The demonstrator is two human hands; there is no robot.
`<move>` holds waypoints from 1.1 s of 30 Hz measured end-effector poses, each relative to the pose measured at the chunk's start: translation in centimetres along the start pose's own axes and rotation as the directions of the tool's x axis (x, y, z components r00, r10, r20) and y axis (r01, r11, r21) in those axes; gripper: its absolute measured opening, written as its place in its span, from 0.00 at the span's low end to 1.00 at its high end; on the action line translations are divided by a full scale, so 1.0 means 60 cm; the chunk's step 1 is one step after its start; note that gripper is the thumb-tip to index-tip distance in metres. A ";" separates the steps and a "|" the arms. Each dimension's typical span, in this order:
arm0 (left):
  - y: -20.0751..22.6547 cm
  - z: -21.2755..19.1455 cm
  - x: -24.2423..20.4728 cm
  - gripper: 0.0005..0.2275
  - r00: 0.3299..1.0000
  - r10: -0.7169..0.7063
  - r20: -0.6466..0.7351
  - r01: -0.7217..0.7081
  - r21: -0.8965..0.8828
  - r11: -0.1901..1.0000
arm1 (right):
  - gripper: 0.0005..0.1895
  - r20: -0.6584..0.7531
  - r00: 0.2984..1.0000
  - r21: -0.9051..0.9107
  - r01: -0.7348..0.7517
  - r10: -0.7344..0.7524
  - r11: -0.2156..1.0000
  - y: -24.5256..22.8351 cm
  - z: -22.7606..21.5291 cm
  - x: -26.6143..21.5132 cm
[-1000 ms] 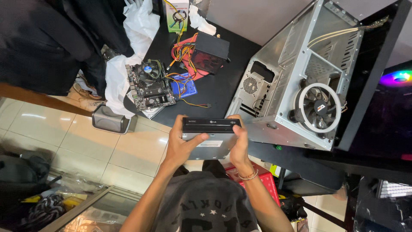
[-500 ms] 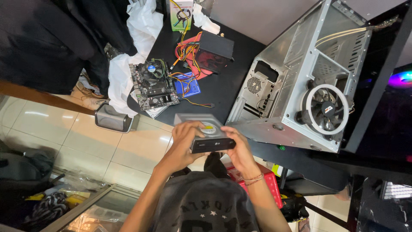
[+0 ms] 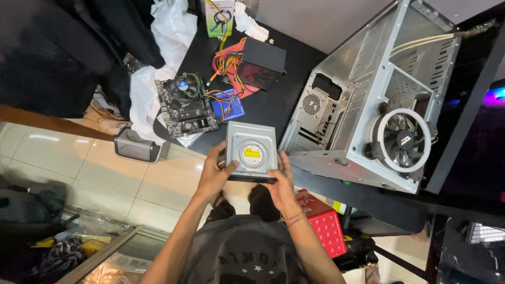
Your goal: The person removes the front panel of a computer case and uses a screwdriver to detach a CD drive. They then take the drive out, spray it with a cleaning solution, and wipe it with a tissue.
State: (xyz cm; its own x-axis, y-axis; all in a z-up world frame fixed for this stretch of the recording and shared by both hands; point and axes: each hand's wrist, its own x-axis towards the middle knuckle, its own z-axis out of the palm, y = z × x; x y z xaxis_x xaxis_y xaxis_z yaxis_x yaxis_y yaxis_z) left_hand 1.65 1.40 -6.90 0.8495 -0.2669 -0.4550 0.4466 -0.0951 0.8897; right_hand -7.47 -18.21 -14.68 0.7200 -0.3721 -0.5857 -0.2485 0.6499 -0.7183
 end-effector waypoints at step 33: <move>-0.149 -0.001 0.330 0.10 0.908 0.112 0.403 -0.410 0.805 0.429 | 0.34 -0.432 0.851 -0.475 0.067 -0.299 0.877 -0.044 0.107 0.171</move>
State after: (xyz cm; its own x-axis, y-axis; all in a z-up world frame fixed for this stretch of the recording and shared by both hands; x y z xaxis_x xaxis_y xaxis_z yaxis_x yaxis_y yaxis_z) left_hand 14.49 -2.98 -23.88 0.7087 -0.6393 -0.2983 -0.3822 -0.7033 0.5994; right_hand 4.75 -19.48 -16.41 0.4070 -0.7974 -0.4455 -0.4776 0.2300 -0.8479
